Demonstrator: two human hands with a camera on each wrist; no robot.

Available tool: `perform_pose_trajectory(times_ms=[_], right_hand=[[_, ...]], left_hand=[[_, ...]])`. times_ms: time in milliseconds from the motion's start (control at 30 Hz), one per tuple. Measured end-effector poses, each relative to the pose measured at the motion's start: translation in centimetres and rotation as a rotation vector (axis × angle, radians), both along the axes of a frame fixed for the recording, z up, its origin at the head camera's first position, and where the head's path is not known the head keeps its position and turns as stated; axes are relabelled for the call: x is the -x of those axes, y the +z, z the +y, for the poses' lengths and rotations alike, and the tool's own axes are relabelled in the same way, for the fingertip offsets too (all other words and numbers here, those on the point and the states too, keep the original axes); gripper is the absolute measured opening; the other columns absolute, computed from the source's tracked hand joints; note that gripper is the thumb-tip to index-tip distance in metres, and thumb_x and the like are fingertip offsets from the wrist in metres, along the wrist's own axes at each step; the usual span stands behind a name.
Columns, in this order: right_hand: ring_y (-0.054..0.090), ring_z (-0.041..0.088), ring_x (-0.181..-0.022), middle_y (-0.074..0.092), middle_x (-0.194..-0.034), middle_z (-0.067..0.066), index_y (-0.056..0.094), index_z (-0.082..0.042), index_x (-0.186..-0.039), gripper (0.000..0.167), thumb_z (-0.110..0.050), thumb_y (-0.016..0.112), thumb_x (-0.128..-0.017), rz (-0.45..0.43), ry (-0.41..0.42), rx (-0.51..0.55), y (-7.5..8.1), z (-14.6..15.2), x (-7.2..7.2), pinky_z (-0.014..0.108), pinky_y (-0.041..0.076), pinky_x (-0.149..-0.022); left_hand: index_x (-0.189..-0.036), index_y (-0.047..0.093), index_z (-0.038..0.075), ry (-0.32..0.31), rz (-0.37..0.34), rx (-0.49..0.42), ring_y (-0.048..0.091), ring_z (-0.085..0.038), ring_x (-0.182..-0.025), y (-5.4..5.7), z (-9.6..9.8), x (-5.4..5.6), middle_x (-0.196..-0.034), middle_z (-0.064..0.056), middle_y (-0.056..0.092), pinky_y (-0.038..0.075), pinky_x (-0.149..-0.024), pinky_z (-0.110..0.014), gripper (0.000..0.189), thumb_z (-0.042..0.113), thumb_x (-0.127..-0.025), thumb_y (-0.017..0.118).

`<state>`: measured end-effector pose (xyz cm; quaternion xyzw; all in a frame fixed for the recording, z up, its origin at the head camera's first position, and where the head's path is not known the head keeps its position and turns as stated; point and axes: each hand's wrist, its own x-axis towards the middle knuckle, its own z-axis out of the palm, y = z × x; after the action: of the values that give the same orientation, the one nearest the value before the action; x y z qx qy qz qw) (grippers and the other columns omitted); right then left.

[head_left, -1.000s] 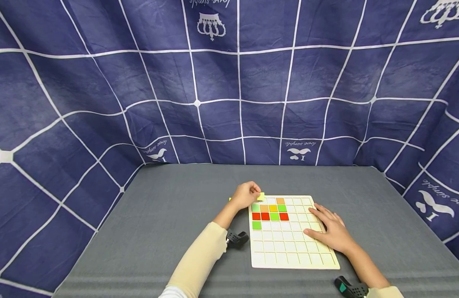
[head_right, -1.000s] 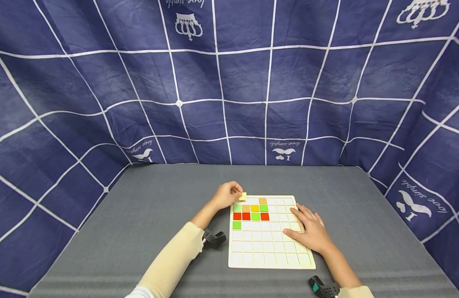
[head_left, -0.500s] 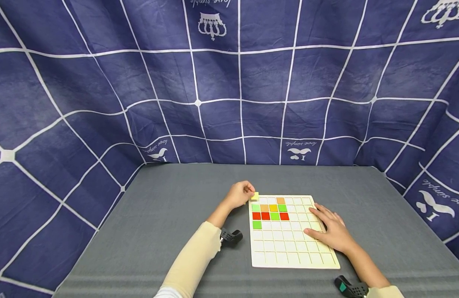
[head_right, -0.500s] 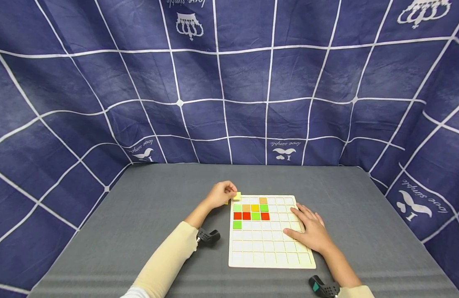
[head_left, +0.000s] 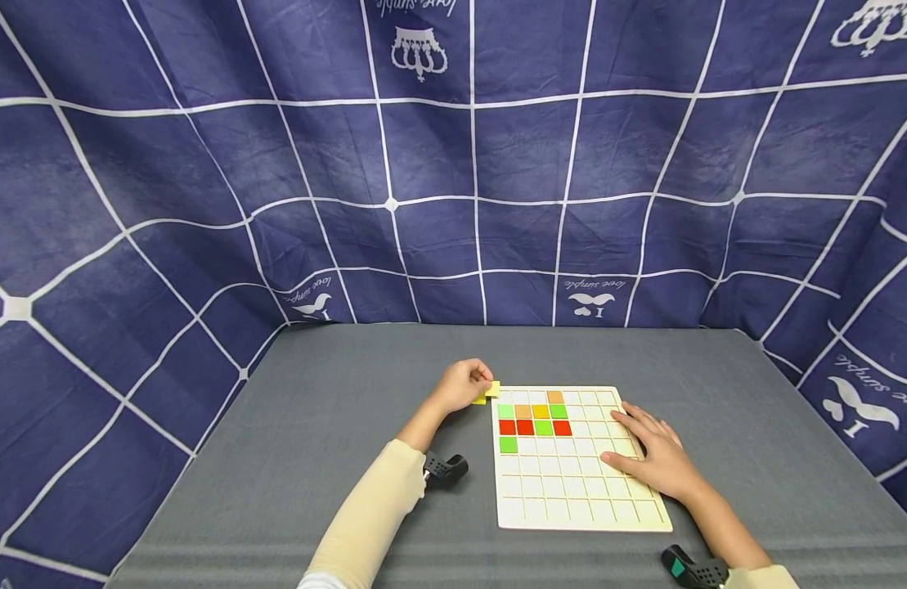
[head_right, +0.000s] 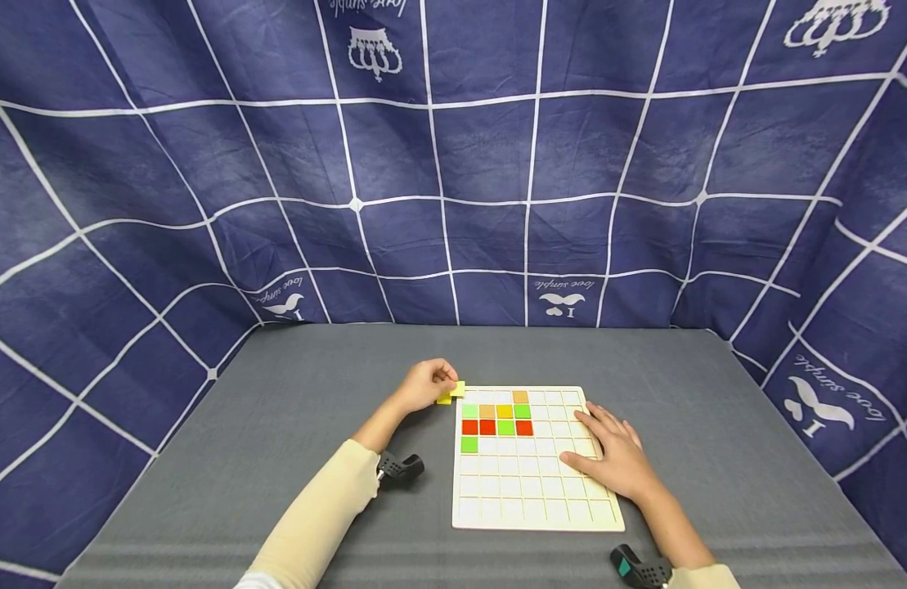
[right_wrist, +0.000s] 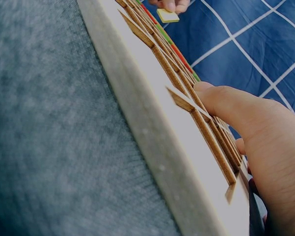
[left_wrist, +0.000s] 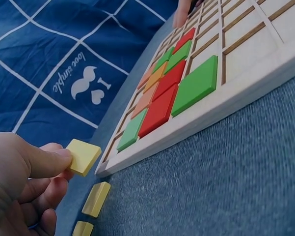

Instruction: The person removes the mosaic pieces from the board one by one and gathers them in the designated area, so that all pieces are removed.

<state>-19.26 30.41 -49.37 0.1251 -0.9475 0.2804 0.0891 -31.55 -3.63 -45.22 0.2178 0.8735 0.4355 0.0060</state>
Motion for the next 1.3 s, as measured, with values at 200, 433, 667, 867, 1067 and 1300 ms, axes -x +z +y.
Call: perform_pose_trajectory(times_ms=[200,433,667,867,1067,1300], right_hand=[[0.029,0.049,-0.135,0.035,-0.149,0.025,0.048,-0.003,-0.141,0.079,-0.046,0.075,-0.08,0.0,-0.004,-0.002,0.1,-0.1,-0.1,0.068,0.013,-0.103],[0.028,0.049,-0.135,0.035,-0.149,0.026,0.048,-0.003,-0.141,0.079,-0.046,0.075,-0.08,-0.002,-0.009,-0.006,0.2,-0.1,-0.1,0.068,0.013,-0.104],[0.028,0.049,-0.135,0.035,-0.149,0.025,0.048,-0.003,-0.141,0.079,-0.046,0.076,-0.08,-0.001,-0.006,0.0,0.2,-0.2,-0.1,0.067,0.013,-0.104],[0.028,0.049,-0.135,0.035,-0.149,0.026,0.048,-0.003,-0.141,0.079,-0.045,0.075,-0.08,-0.005,-0.006,-0.002,0.3,-0.1,-0.2,0.067,0.013,-0.104],[0.028,0.049,-0.135,0.035,-0.149,0.026,0.048,-0.002,-0.141,0.079,-0.046,0.075,-0.081,-0.013,-0.009,-0.002,0.3,-0.2,-0.2,0.067,0.013,-0.104],[0.028,0.049,-0.135,0.035,-0.149,0.027,0.048,-0.002,-0.141,0.079,-0.045,0.075,-0.081,-0.007,-0.004,-0.003,0.3,-0.2,-0.1,0.067,0.013,-0.104]], left_hand=[[-0.089,0.065,-0.001,0.01,-0.006,0.004,0.053,-0.009,-0.066,-0.2,-0.4,0.1,-0.077,-0.001,0.06,0.045,-0.061,-0.022,0.006,0.004,-0.089,0.067],[-0.089,0.065,-0.002,0.01,0.004,0.0,0.053,-0.009,-0.066,-0.1,-0.8,0.0,-0.077,-0.003,0.061,0.045,-0.06,-0.022,0.006,0.003,-0.088,0.068],[-0.089,0.066,-0.002,0.023,0.007,-0.001,0.054,-0.01,-0.067,-0.1,-1.7,-0.1,-0.077,-0.003,0.061,0.045,-0.061,-0.022,0.005,0.002,-0.088,0.068],[-0.088,0.066,-0.002,0.031,0.004,-0.005,0.054,-0.009,-0.067,-0.3,-2.5,0.0,-0.077,-0.003,0.062,0.046,-0.062,-0.022,0.005,0.002,-0.087,0.069],[-0.089,0.065,-0.002,0.038,-0.006,0.0,0.054,-0.01,-0.067,-0.3,-3.3,0.0,-0.077,-0.003,0.061,0.045,-0.061,-0.023,0.005,0.001,-0.088,0.068],[-0.087,0.066,-0.002,0.051,0.013,0.006,0.055,-0.011,-0.067,-0.1,-4.2,-0.1,-0.076,-0.003,0.062,0.046,-0.063,-0.024,0.004,0.0,-0.087,0.069]])
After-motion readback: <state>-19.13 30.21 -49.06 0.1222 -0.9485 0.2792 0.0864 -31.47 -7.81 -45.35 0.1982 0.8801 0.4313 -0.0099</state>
